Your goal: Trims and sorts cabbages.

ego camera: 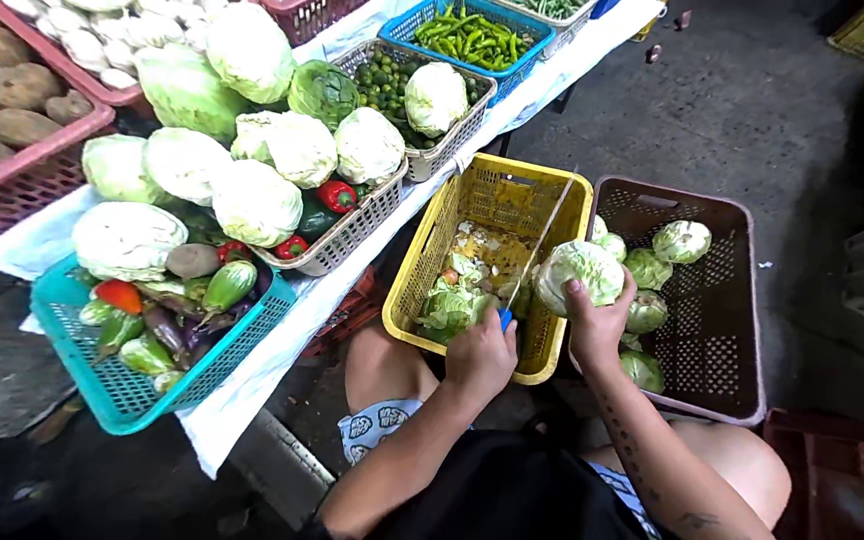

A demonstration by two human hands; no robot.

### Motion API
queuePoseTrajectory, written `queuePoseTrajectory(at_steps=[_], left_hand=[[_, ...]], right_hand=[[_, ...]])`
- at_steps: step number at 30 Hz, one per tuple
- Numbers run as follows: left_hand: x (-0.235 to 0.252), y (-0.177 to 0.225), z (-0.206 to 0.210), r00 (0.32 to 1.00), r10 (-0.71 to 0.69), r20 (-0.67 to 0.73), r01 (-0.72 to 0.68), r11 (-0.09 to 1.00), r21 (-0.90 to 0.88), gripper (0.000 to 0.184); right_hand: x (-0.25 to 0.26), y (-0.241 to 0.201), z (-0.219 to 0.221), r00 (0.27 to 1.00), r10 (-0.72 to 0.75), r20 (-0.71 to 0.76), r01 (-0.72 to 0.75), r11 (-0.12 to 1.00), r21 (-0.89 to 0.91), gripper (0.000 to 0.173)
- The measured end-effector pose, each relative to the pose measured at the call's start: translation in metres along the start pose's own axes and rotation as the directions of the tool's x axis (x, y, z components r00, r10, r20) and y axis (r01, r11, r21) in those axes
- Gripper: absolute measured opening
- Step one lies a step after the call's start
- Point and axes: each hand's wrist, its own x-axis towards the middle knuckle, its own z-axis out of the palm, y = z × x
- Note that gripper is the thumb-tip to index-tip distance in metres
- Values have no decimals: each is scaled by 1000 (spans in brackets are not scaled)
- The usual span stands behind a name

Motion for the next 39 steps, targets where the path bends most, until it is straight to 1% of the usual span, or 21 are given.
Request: queuePoseTrajectory(at_steps=[3, 5, 7, 9, 10, 12, 14, 16, 18, 19, 21, 22, 24, 27, 29, 31, 33, 34, 35, 37, 39], left_hand=[[-25, 12, -29, 843, 164, -512, -277, 949, -153, 36], [-23, 16, -31, 704, 208, -679, -413, 897, -154, 37], [-14, 7, -6, 823, 196, -532, -312, 940, -135, 40], [1, -3, 16, 998, 59, -28, -59, 998, -24, 45], [6, -6, 23, 992, -10, 128, 8, 1000, 11, 46], [6, 0, 5, 990, -24, 139, 25, 1000, -8, 46], [-11, 13, -22, 988, 73, -135, -90, 988, -124, 42], [-19, 18, -30, 833, 180, -523, -312, 934, -175, 35], [-14, 17, -22, 743, 212, -635, -396, 904, -162, 37], [-12, 12, -9, 816, 208, -539, -341, 927, -158, 38], [-2, 2, 10, 991, 115, -69, -121, 988, -93, 43], [3, -2, 17, 994, 66, 85, -62, 997, -54, 45], [4, 0, 7, 988, 36, 153, -37, 999, 4, 45], [-22, 14, -13, 964, 163, -210, -177, 983, -51, 39], [-27, 22, -27, 763, 286, -579, -397, 915, -71, 31], [-25, 25, -30, 649, 309, -695, -500, 862, -84, 34], [-12, 16, -8, 795, 251, -552, -366, 925, -106, 35], [-4, 9, 4, 935, 171, -309, -209, 973, -94, 37], [6, 2, 13, 996, 78, -43, -80, 995, -60, 41], [17, -4, 14, 988, -6, 155, 9, 1000, -19, 46], [10, 6, -12, 999, 29, 46, -27, 998, -51, 45]], right_hand=[[-9, 6, -4, 1000, -4, -7, 3, 1000, -7, 106], [-8, 4, 1, 999, -36, 6, 36, 999, 33, 107], [-9, 1, 5, 998, -54, 16, 54, 998, 38, 108], [-9, -2, 7, 997, -74, 11, 74, 997, 15, 109], [-8, -3, 5, 996, -87, 17, 87, 996, -4, 109], [1, -3, 4, 992, -117, 38, 119, 992, -35, 109], [3, 1, -1, 990, -139, 33, 141, 989, -43, 106], [1, 6, -2, 988, -152, 25, 153, 988, -19, 105], [1, 6, 3, 986, -164, 16, 165, 986, -17, 105], [-2, 4, 5, 985, -170, 17, 170, 985, -30, 106], [-6, 2, 7, 984, -175, 34, 177, 982, -68, 107], [-9, 4, 7, 985, -164, 50, 167, 983, -74, 109], [-10, 14, 9, 990, -129, 57, 133, 989, -67, 110], [-14, 16, 6, 990, -138, 41, 142, 984, -112, 106], [-15, 6, 13, 986, -159, 43, 163, 977, -135, 103], [-19, 0, 14, 986, -162, 40, 166, 973, -161, 103], [-17, 1, 15, 985, -170, 32, 172, 976, -134, 107], [-16, 3, 15, 984, -173, 32, 175, 977, -123, 109], [-15, 3, 15, 985, -169, 37, 172, 976, -130, 110], [-14, 9, 14, 986, -153, 65, 161, 977, -137, 107], [-15, 17, 14, 990, -128, 63, 135, 983, -124, 103]])
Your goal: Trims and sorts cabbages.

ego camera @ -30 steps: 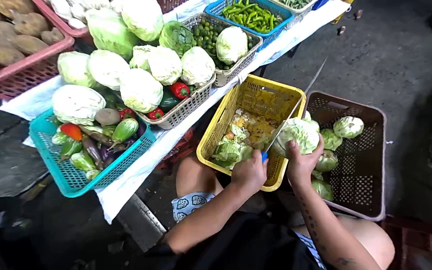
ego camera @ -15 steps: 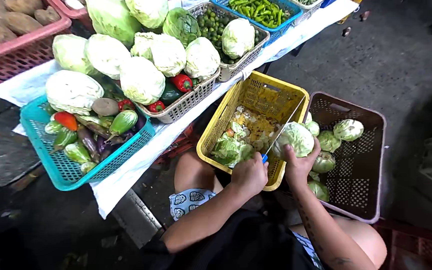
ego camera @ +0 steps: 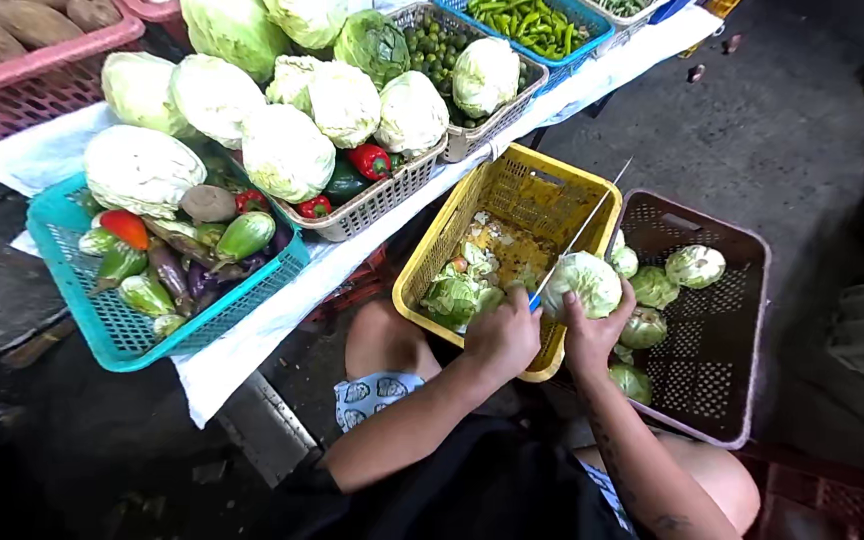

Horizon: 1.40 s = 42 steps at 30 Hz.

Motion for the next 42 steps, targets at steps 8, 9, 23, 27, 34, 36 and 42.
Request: queuePoseTrajectory(at_steps=[8, 9, 23, 27, 34, 36, 42], left_hand=[[4, -12, 27, 981, 76, -177, -83, 996, -35, 41], [13, -20, 39, 999, -14, 32, 14, 1000, 8, 44], [16, -30, 45, 986, -95, 135, 83, 992, 96, 45], [23, -41, 36, 979, -143, 145, 143, 990, 8, 46], [31, -21, 13, 982, -76, -171, -86, 626, -775, 59], [19, -13, 6, 968, -99, -232, -134, 575, -807, 47], [-14, -9, -19, 882, -37, -471, -333, 657, -676, 37]], right_hand=[[-2, -9, 4, 1000, 30, -7, -29, 1000, 8, 101], [-1, -12, 4, 999, 32, -8, -32, 999, -3, 102], [-3, -25, 4, 998, 67, -23, -65, 996, 55, 105], [11, -33, -3, 994, 109, -16, -105, 979, 174, 111], [-2, -42, -12, 942, 207, 266, -334, 679, 654, 104], [-11, -49, -21, 896, 183, 405, -437, 531, 726, 95], [1, -51, -49, 716, 302, 630, -671, 548, 500, 92]])
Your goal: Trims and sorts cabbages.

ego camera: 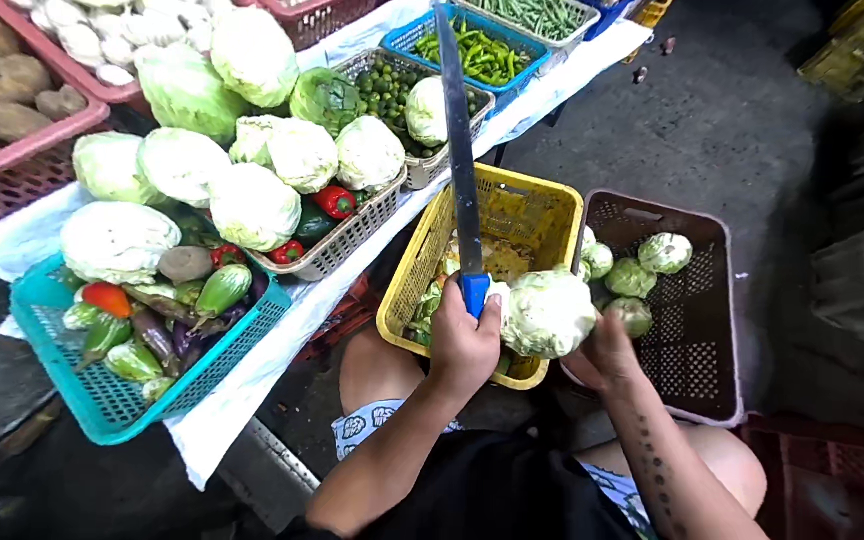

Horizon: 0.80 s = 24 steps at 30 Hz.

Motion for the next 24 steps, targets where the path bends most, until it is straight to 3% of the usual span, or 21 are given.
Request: queuePoseTrajectory(at_steps=[4, 7, 11, 13, 15, 17, 19, 20, 22, 24], left_hand=[[3, 4, -11, 999, 31, 14, -30, 997, -64, 37], [11, 8, -30, 999, -48, 0, 48, 992, -114, 37], [27, 6, -43, 996, -46, -76, 38, 993, -109, 35], [35, 7, -45, 992, -31, -119, 18, 994, -110, 34], [44, 9, -44, 989, -19, -145, 3, 994, -112, 34], [47, 12, -44, 989, -10, -147, -6, 994, -110, 32], [49, 18, -43, 992, 0, -127, -11, 996, -88, 30], [50, 20, -43, 993, 6, -120, -15, 997, -78, 30], [52, 24, -44, 992, 10, -125, -18, 998, -64, 28], [57, 27, -45, 981, 40, -190, -59, 994, -97, 29]], right_hand=[[8, 19, 15, 992, 97, -82, -70, 956, 286, 77], [5, 18, 20, 993, 118, 18, -111, 863, 493, 73], [-3, 10, 20, 977, 182, 108, -210, 765, 609, 79], [-5, 12, 13, 952, 230, 201, -306, 712, 632, 65], [0, 16, 0, 930, 226, 291, -363, 699, 616, 65], [2, 27, -19, 962, 220, 162, -273, 739, 615, 74], [6, 36, -44, 969, 234, 83, -238, 779, 580, 102], [4, 40, -52, 962, 267, 61, -253, 784, 567, 106], [-4, 51, -64, 938, 340, 73, -320, 763, 562, 104], [-15, 58, -68, 919, 352, 176, -387, 729, 564, 94]])
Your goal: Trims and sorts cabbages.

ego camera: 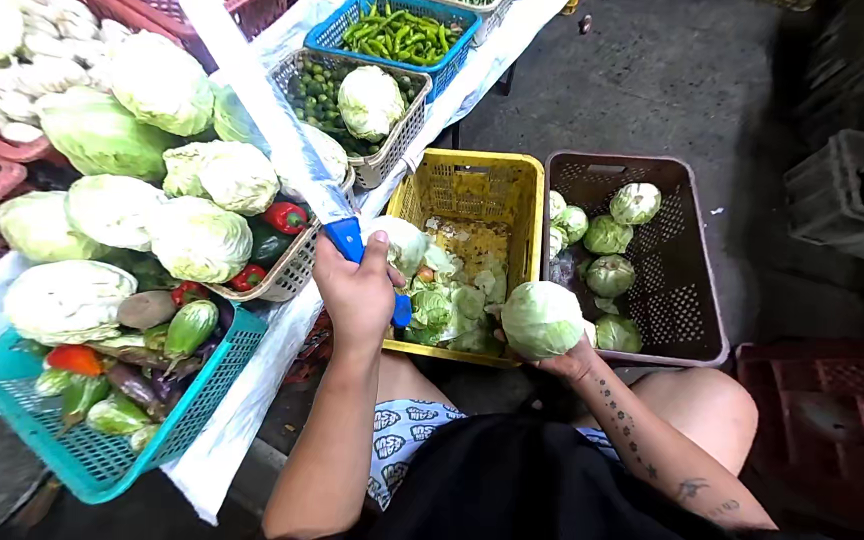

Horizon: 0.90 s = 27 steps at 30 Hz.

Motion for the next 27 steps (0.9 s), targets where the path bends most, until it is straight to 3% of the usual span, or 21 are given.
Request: queuePoseTrajectory(at_steps=[3, 5, 7, 10, 14, 17, 20, 21, 24, 27], left_hand=[[14, -3, 0, 985, 136, -104, -144, 987, -77, 37], [11, -7, 2, 989, 125, -79, -128, 991, -27, 39], [-4, -14, 2, 999, 17, 42, -22, 994, 111, 37], [-22, -48, 0, 953, -166, 255, 97, 960, 261, 42], [-32, -95, 9, 891, -300, 340, 115, 874, 472, 52], [-32, -133, -4, 860, -395, 323, 176, 824, 539, 45], [-22, -163, -24, 838, -430, 336, 168, 789, 591, 44], [-21, -170, -27, 831, -441, 338, 158, 770, 618, 45], [-26, -180, -33, 835, -451, 314, 117, 703, 701, 51], [-31, -184, -41, 847, -417, 330, 72, 705, 706, 50]], right_hand=[[-7, 9, 4, 992, 39, 122, -39, 999, -7, 63], [-10, 9, 11, 981, 47, 190, -52, 998, 24, 55], [-7, 7, 31, 975, 60, 216, -71, 997, 42, 53], [1, 10, 62, 938, 122, 323, -145, 988, 47, 52], [2, 18, 99, 908, 107, 406, -66, 991, -113, 48], [3, 24, 110, 932, 99, 350, -8, 967, -253, 49], [6, 18, 138, 996, -8, 85, 27, 973, -229, 57], [12, 13, 149, 994, -81, 76, 100, 953, -285, 59], [42, 4, 184, 940, -206, 274, 303, 872, -384, 73], [73, 15, 181, 969, -67, 238, 146, 931, -335, 89]])
